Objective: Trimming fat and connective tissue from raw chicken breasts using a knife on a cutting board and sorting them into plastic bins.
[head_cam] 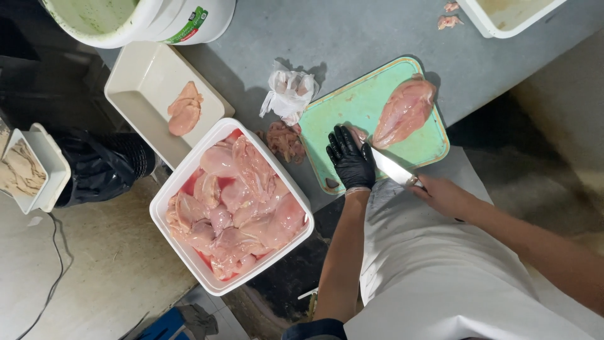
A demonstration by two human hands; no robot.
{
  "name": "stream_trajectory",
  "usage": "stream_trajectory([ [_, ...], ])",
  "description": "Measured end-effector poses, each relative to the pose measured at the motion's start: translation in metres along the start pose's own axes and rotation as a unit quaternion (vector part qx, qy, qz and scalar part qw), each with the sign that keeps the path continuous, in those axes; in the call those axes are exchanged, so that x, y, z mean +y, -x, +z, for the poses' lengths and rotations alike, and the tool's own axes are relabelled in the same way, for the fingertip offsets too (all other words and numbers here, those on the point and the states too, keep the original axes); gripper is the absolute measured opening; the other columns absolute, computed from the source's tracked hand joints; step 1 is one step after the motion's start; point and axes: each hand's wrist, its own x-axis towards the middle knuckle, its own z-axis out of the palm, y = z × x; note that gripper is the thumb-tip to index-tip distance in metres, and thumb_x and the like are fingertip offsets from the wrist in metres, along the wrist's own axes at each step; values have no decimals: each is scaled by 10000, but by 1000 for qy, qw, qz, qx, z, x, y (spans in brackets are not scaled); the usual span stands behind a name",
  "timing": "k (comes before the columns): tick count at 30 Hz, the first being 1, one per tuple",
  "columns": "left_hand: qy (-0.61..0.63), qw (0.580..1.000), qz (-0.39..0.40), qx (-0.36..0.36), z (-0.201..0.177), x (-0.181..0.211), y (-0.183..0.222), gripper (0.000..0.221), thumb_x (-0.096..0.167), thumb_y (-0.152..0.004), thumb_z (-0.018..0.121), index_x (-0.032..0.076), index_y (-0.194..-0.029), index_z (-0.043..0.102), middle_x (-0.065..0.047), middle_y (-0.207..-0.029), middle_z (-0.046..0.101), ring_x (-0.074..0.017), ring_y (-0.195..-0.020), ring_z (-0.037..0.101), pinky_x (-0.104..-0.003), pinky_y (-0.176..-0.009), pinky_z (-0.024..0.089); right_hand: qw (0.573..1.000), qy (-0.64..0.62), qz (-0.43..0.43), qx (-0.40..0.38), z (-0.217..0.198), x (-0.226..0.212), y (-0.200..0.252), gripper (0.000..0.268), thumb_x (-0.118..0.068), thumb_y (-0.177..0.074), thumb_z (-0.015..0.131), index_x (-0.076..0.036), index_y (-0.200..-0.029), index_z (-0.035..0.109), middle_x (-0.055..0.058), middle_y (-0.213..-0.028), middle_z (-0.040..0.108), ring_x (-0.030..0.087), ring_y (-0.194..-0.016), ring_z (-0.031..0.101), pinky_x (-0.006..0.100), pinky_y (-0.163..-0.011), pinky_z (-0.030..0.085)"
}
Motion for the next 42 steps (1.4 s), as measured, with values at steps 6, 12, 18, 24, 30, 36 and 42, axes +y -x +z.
stream_trajectory([
  [6,65,998,-14,15,-4,-11,-18,750,424,-1028,505,120,-1671,268,-140,-1731,279,-416,-1573,278,-554,-1277,224,998,65,-3,7,-23,-13,29,433,-467,-1095,438,-71,-998,585,215,-787,758,356,-764,784,453,-708,591],
  [12,263,964,13,38,9,-42,-53,369,-25,-724,609,167,-1031,680,-104,-1264,516,-355,-916,702,-462,-669,560,972,230,43,4,-40,-2,69,361,-527,-1084,387,-173,-1028,428,50,-905,740,351,-777,699,481,-638,487],
  [18,190,981,-19,-26,17,-42,-37,266,329,-971,644,184,-1176,732,-163,-1050,633,-441,-953,670,-553,-795,535,961,269,33,-51,-75,38,84,386,-618,-1020,455,-238,-1018,526,72,-764,728,313,-721,716,459,-637,504],
  [24,369,927,17,-68,7,-25,-21,658,116,-930,551,268,-1566,481,-187,-1240,620,-451,-1160,661,-507,-936,539,953,279,66,-99,-87,29,83,401,-645,-1020,441,-258,-1011,547,16,-759,733,236,-699,705,391,-635,495],
  [30,618,769,-91,-133,-7,-43,-12,151,135,-987,672,227,-1082,745,-18,-1244,702,-237,-1195,604,-377,-887,459,956,277,-4,-99,-60,55,74,415,-641,-993,507,-226,-978,524,87,-794,752,335,-772,728,444,-671,500],
  [36,533,832,-131,82,-172,-141,-97,309,163,-910,707,254,-1206,710,28,-1104,709,-87,-891,592,-218,-694,498,957,266,100,-62,-57,29,85,561,-703,-875,629,-146,-817,673,66,-835,818,280,-881,763,365,-755,547],
  [42,603,659,-362,266,-263,-253,-207,926,484,-804,678,178,-1605,329,-120,-1562,505,-360,-1139,698,-401,-875,620,982,132,129,-47,-76,10,88,321,-419,-1003,651,-168,-1175,753,-5,-1115,887,200,-975,818,324,-886,579],
])
